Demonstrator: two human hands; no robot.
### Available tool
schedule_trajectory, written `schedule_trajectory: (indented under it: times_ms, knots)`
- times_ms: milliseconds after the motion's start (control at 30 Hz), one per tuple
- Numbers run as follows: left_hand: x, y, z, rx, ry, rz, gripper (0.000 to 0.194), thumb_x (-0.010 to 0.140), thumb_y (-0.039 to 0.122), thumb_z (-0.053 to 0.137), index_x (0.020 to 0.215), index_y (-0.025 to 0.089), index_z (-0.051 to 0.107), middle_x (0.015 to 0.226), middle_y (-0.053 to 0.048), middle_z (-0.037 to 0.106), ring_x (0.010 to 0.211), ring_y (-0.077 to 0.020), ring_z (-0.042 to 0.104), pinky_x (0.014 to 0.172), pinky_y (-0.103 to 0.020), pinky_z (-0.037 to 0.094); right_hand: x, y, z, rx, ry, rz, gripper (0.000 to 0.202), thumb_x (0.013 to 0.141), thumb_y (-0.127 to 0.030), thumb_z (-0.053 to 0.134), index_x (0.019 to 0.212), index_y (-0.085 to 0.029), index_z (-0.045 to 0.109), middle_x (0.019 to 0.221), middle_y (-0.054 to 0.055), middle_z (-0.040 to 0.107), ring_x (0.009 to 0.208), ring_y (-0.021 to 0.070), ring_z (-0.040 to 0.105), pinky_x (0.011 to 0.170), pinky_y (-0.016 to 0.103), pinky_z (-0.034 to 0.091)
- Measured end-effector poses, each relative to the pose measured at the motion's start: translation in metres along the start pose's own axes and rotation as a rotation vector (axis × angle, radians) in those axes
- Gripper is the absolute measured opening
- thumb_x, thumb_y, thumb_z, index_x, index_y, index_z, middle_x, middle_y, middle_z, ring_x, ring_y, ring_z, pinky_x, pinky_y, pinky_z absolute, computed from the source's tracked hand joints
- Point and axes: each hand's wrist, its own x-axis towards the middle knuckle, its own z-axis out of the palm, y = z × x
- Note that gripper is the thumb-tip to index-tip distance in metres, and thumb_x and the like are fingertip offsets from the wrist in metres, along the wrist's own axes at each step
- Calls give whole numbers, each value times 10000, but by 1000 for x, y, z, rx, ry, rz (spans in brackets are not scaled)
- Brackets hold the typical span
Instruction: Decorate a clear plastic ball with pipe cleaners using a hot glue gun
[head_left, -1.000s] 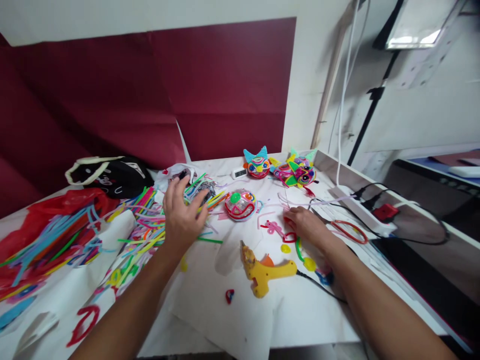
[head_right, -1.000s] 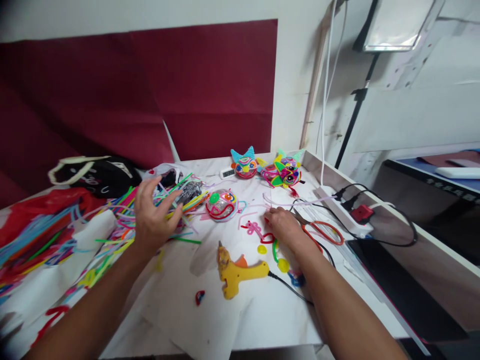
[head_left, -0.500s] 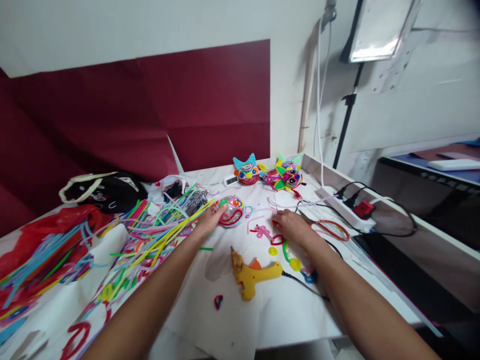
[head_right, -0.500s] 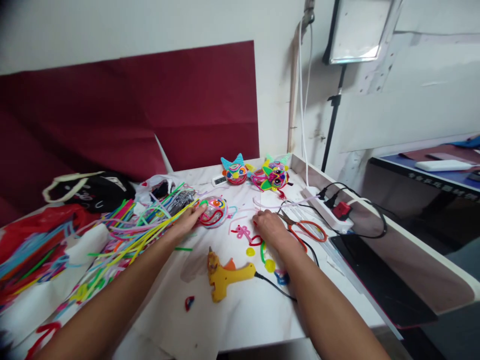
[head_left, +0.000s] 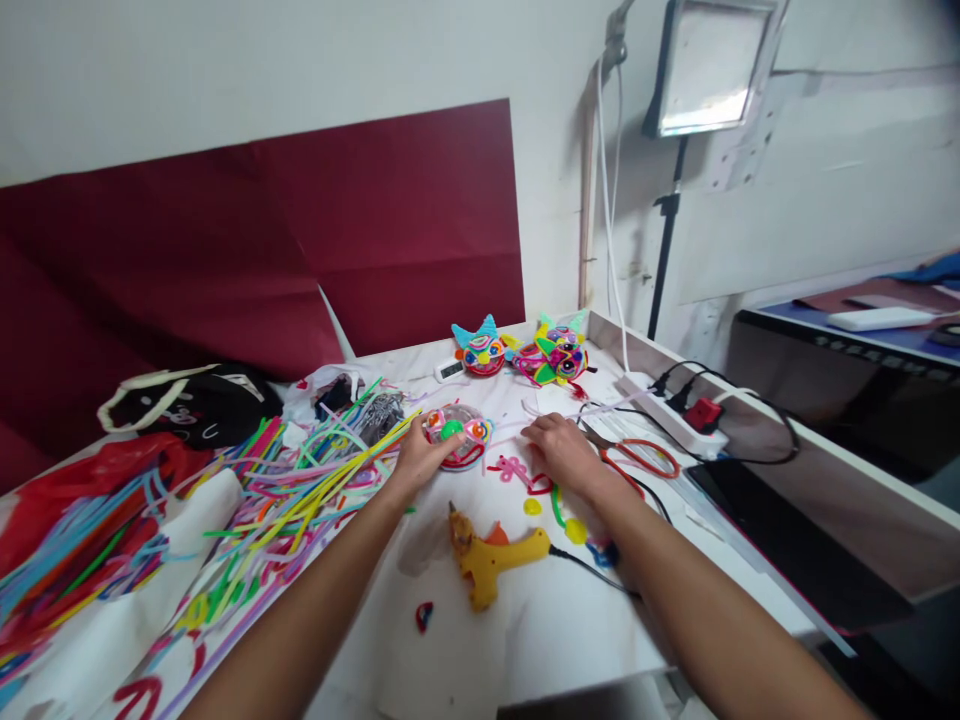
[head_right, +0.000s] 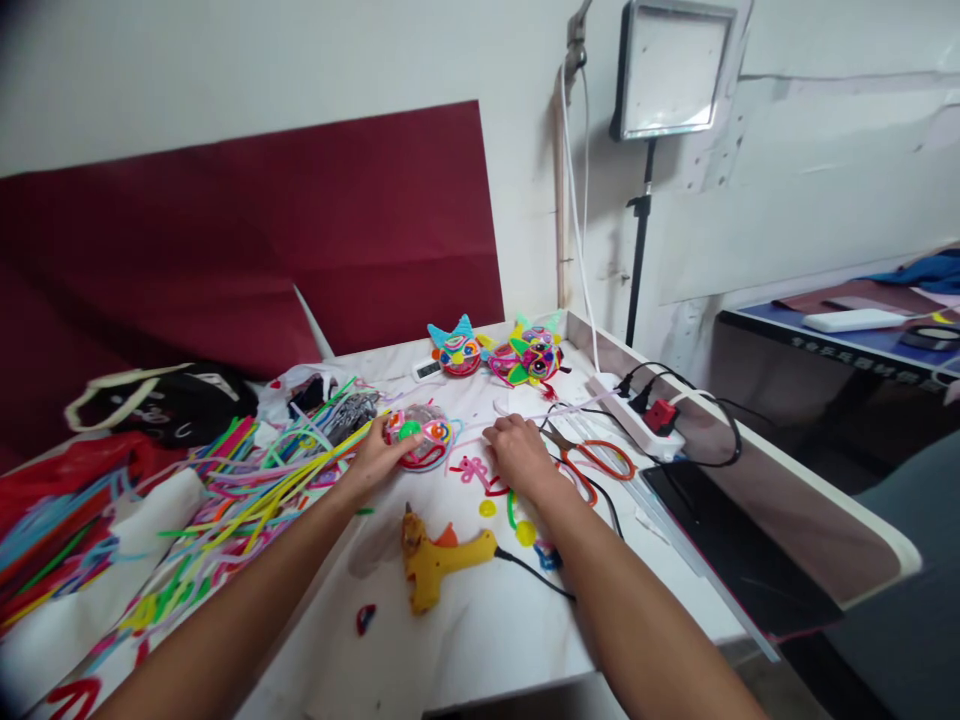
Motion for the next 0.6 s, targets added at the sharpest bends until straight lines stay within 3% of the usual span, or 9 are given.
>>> schedule_trajectory:
  times_ms: [100,233,433,600]
  knots:
    - [-13,5,0,37,24,5,798,662,435,796,1332,179,446,1391,-184,541,1273,-328,537,1073,-491,406,0,-5,2,83,46,-23,269,966,-248,497,1157,-165,667,1168,134,667,1153,266,539,990,375,402]
    - [-26,6,0,58,28,49,902,639,398,817,1408,212,383,1443,-165,488,1335,-334,477,1109,-502,373,0,-10,9,195,75,-43,325,958,-312,532,1216,-147,643,1155,139,673,1140,268,553,998,380,404]
    - [-41,-3,5,-5,46,236,1160,585,415,853,1525,227,199,1493,-173,409,1386,-363,412,1125,-515,366,-2,-17,14,403,84,-45,591,883,-433,645,1364,-110,529,1293,178,626,1215,281,560,1028,407,429]
    - [-58,2,1,-83,28,353,1285,550,416,872,1558,208,102,1470,-192,406,1387,-393,401,1113,-490,397,-9,-26,8,620,61,-101,746,821,-498,702,1455,-221,422,1307,105,640,1098,233,643,919,364,516]
